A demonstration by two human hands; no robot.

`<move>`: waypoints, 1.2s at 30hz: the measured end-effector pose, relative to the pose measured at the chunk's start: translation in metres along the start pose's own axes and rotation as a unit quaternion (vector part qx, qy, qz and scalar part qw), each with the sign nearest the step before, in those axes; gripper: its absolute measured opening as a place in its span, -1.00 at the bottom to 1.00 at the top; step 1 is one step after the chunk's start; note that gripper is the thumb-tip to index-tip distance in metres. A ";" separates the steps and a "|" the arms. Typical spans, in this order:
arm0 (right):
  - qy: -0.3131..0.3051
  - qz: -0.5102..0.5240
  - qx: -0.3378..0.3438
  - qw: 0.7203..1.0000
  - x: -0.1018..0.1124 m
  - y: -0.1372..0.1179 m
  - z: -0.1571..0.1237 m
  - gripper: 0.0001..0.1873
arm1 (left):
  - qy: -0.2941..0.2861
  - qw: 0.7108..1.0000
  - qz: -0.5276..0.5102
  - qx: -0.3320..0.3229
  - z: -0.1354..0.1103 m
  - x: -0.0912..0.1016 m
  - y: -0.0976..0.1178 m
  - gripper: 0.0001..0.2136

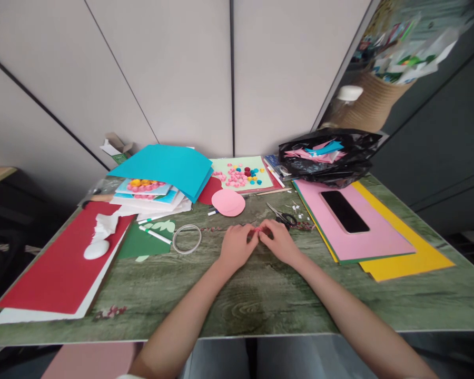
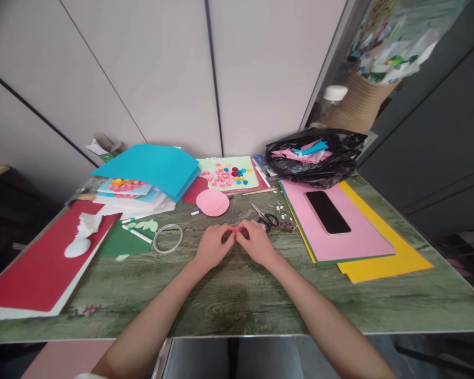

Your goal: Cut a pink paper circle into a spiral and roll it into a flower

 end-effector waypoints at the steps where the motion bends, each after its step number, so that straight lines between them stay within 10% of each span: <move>1: 0.000 0.004 0.000 1.000 0.000 0.000 0.000 -0.92 | -0.003 1.000 -0.023 0.005 0.000 0.000 -0.001 -0.83; 11: -0.062 0.043 0.036 0.997 0.001 -0.018 -0.001 -0.84 | -0.128 0.966 -0.221 0.033 0.001 -0.014 -0.006 -0.86; 36: -0.025 0.019 0.032 0.999 0.005 -0.010 0.000 -0.91 | -0.085 0.977 -0.193 0.017 0.001 -0.006 -0.002 -0.87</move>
Point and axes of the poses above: each hand's wrist, its own z-axis towards the middle knuckle, its own x-axis out of the back of the hand, y = z × x, the point moved 10 cm from there along z, towards the middle knuckle, and after that the axes turned 1 degree about z, right-handed, at the moved point
